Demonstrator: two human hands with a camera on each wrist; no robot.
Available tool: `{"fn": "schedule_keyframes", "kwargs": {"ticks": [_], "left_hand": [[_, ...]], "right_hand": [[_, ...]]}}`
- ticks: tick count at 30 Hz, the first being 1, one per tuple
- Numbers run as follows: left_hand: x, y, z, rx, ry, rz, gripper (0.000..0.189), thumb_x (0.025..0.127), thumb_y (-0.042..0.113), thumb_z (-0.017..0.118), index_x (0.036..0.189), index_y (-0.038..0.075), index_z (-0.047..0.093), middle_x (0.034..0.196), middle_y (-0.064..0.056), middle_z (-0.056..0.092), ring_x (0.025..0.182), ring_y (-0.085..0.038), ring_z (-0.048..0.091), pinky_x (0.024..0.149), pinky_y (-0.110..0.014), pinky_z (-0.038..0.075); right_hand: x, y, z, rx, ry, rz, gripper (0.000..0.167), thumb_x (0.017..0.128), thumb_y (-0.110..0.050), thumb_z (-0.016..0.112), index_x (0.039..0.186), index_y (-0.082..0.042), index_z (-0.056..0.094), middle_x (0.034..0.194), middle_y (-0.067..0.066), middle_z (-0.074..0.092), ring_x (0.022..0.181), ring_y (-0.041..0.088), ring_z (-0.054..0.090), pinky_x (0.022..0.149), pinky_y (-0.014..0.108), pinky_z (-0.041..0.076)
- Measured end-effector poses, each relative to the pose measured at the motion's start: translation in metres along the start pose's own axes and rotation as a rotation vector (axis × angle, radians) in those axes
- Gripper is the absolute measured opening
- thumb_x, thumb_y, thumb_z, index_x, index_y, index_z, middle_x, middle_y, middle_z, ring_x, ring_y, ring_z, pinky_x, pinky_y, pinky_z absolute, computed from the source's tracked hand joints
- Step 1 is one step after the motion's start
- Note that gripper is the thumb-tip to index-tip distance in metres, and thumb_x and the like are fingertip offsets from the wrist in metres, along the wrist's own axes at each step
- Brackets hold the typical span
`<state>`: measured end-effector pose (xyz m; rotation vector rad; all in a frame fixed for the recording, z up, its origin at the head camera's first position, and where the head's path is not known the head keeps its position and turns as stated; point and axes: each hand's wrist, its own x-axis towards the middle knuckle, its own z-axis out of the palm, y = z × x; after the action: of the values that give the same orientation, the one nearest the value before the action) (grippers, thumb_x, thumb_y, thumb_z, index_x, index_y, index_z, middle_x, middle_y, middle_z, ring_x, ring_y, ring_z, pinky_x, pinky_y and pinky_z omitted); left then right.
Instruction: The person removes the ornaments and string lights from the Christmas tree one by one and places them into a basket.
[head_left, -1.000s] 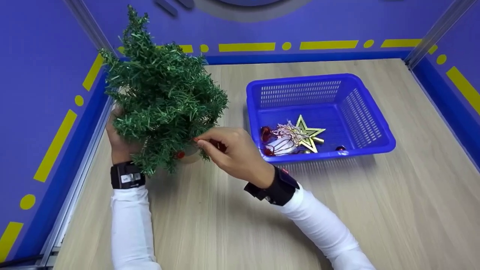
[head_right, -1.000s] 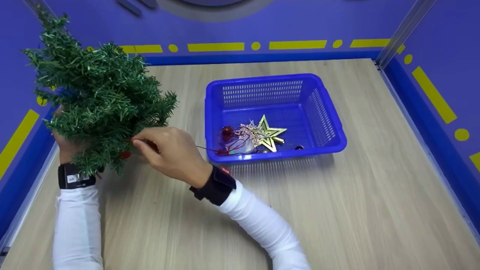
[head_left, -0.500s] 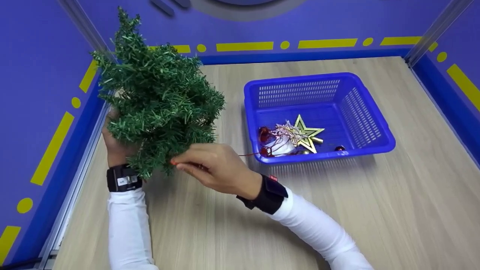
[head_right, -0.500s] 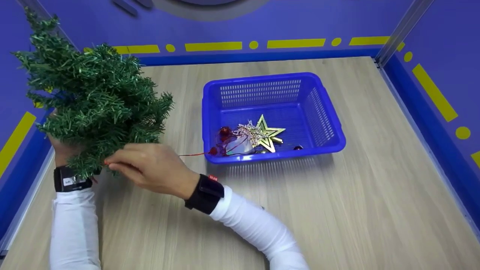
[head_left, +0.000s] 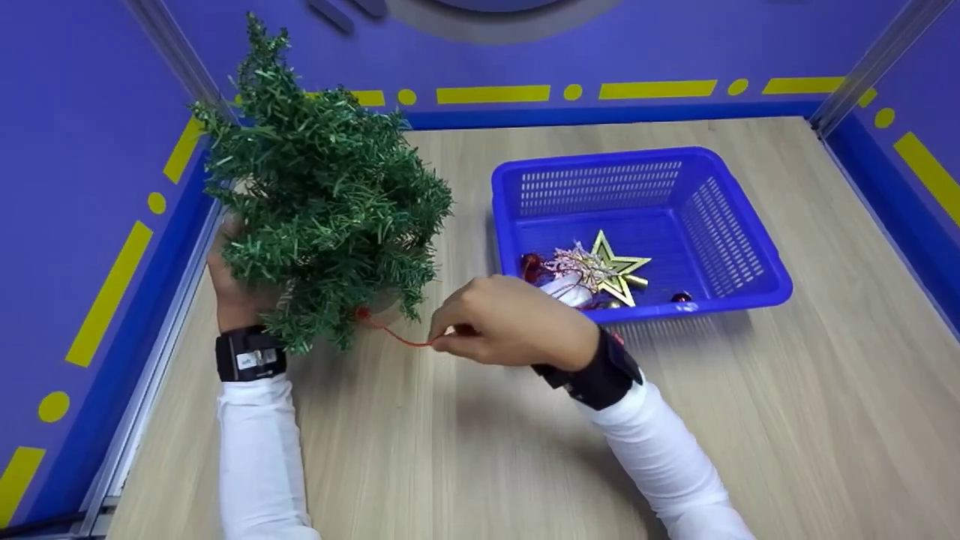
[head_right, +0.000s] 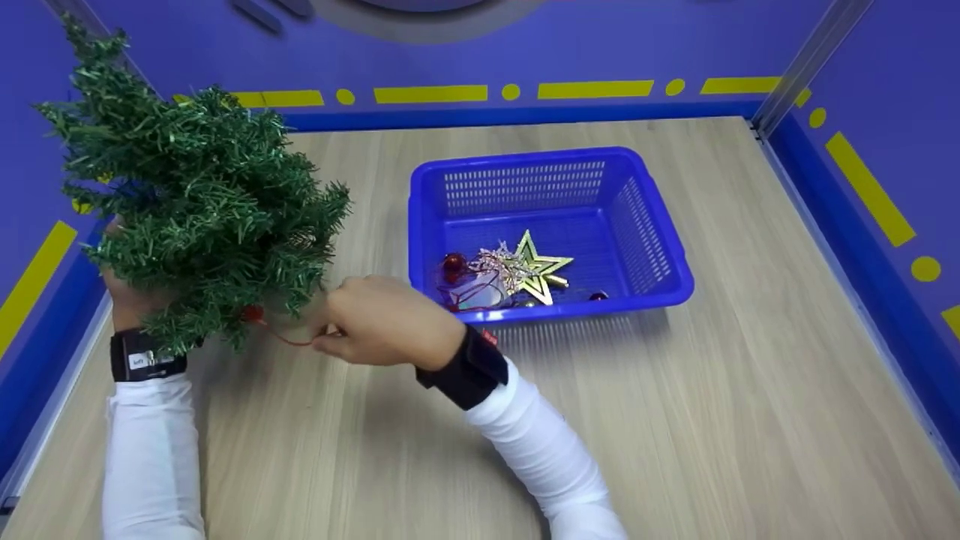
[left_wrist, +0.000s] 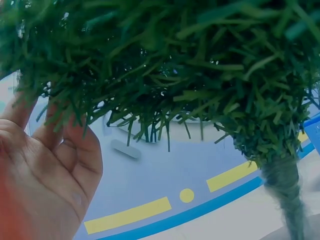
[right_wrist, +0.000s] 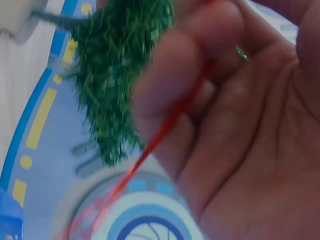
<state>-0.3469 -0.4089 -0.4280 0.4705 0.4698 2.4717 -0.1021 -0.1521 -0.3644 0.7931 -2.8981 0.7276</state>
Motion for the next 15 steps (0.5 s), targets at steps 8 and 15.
{"fn": "schedule_keyframes", "kwargs": {"ticks": [8, 15], "left_hand": [[0.004, -0.005, -0.003, -0.043, -0.079, 0.104, 0.014, 0.095, 0.011, 0.062, 0.093, -0.003, 0.06, 0.085, -0.015, 0.068, 0.076, -0.025, 0.066, 0.066, -0.035, 0.055], [-0.002, -0.008, 0.013, 0.005, 0.014, 0.215, 0.029, 0.088, 0.005, 0.067, 0.067, 0.004, 0.048, 0.065, -0.009, 0.057, 0.062, -0.019, 0.062, 0.058, -0.03, 0.052]], "right_hand": [[-0.015, 0.019, -0.019, 0.058, 0.016, 0.121, 0.016, 0.101, -0.027, 0.064, 0.103, -0.021, 0.079, 0.085, -0.011, 0.071, 0.068, 0.001, 0.058, 0.066, 0.025, 0.051], [-0.028, 0.033, -0.035, 0.099, 0.117, 0.213, 0.015, 0.1, -0.026, 0.066, 0.1, -0.02, 0.08, 0.086, -0.012, 0.073, 0.067, 0.003, 0.059, 0.067, 0.027, 0.052]]}}
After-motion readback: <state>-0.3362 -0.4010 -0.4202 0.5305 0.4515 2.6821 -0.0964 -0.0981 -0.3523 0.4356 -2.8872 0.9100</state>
